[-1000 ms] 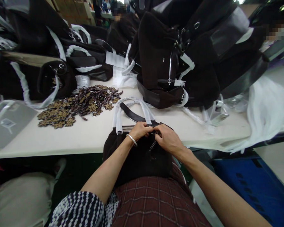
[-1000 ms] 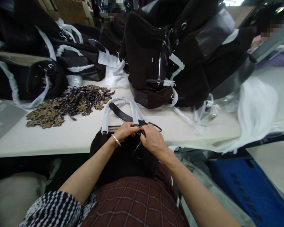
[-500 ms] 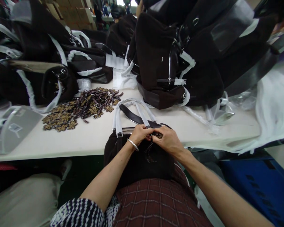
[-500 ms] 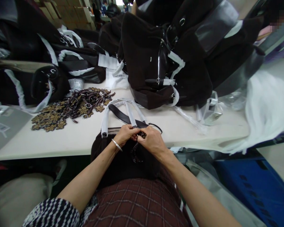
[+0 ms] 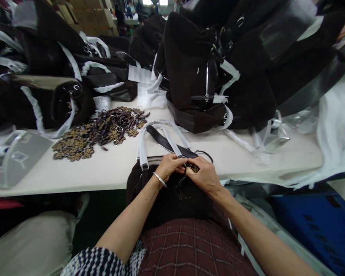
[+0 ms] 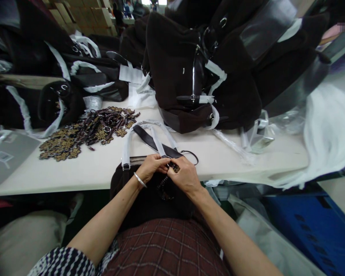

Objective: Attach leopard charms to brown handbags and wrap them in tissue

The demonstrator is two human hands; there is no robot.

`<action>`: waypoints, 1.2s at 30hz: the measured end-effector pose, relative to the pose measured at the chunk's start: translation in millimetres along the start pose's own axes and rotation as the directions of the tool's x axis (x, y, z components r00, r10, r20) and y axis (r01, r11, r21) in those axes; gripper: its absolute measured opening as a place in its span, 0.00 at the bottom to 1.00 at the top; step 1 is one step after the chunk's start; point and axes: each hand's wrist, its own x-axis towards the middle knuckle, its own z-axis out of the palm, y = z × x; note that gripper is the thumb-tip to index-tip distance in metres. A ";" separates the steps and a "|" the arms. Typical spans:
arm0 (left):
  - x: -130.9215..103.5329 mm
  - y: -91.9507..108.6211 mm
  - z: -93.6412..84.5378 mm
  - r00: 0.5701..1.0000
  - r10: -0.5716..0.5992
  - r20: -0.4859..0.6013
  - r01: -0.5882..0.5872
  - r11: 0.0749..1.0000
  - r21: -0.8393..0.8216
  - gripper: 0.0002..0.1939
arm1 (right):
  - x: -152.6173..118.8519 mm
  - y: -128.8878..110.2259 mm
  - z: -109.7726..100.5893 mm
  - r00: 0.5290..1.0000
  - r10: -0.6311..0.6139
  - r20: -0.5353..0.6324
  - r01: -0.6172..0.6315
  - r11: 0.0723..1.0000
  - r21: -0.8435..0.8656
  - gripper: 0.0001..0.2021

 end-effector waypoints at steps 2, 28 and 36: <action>-2.1 -0.4 0.0 1.000 0.020 -0.002 -0.020 1.000 0.001 0.10 | -0.3 1.1 -1.2 1.000 -0.014 0.003 0.014 1.000 0.015 0.13; -5.4 -11.0 -10.8 0.968 0.245 0.052 -0.242 0.968 -0.062 0.15 | 36.3 6.6 -17.3 0.923 -0.167 0.346 0.227 0.964 -0.140 0.06; -6.9 -13.4 -14.5 0.957 0.260 0.132 -0.253 0.965 -0.068 0.17 | 30.6 14.7 -12.9 0.948 -0.164 0.274 0.185 0.981 -0.052 0.06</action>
